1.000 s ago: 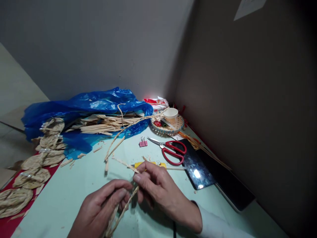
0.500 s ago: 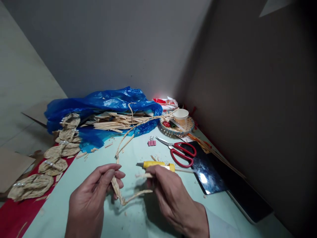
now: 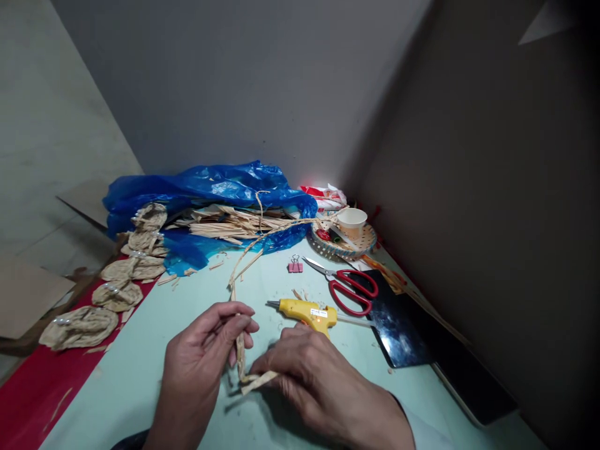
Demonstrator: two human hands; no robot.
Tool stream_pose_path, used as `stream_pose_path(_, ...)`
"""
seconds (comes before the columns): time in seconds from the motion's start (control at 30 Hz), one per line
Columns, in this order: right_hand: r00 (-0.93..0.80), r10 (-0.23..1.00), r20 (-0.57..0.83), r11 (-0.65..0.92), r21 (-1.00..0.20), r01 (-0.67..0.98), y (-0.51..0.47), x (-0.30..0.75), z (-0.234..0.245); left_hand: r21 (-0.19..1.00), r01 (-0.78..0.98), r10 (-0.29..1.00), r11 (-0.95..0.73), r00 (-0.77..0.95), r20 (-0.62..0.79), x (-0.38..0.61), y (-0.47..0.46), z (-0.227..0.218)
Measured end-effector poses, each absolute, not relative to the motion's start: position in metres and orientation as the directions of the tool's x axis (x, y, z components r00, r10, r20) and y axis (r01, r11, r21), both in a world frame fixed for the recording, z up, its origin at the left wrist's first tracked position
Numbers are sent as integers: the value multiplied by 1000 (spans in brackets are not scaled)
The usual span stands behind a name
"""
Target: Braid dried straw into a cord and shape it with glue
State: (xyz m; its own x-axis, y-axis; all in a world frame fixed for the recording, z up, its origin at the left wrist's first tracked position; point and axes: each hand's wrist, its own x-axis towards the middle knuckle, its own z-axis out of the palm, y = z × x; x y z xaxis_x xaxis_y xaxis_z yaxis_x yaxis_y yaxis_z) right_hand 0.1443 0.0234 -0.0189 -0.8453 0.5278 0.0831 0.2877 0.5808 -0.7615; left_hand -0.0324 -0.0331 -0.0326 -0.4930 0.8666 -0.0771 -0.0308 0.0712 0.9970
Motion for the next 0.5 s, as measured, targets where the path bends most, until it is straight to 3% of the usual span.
stream_pose_path(0.13, -825, 557, 98, 594, -741, 312, 18, 144, -16, 1000, -30, 830, -9, -558, -9, -37, -35, -33)
stream_pose_path(0.23, -803, 591, 81, 540, -779, 319, 7, 142, -7, 997, -34, 820, -63, -571, 32, -40, -36, -32)
stream_pose_path(0.4, -850, 525, 46, 449, -863, 231, -4, 136, 8, 990, -18, 808, -140, -580, 104, -42, -36, -28)
stream_pose_path(0.5, -818, 576, 3, 404, -870, 281, -3, 131, 1, 981, -14, 810, -195, -567, 152, -42, -38, -25)
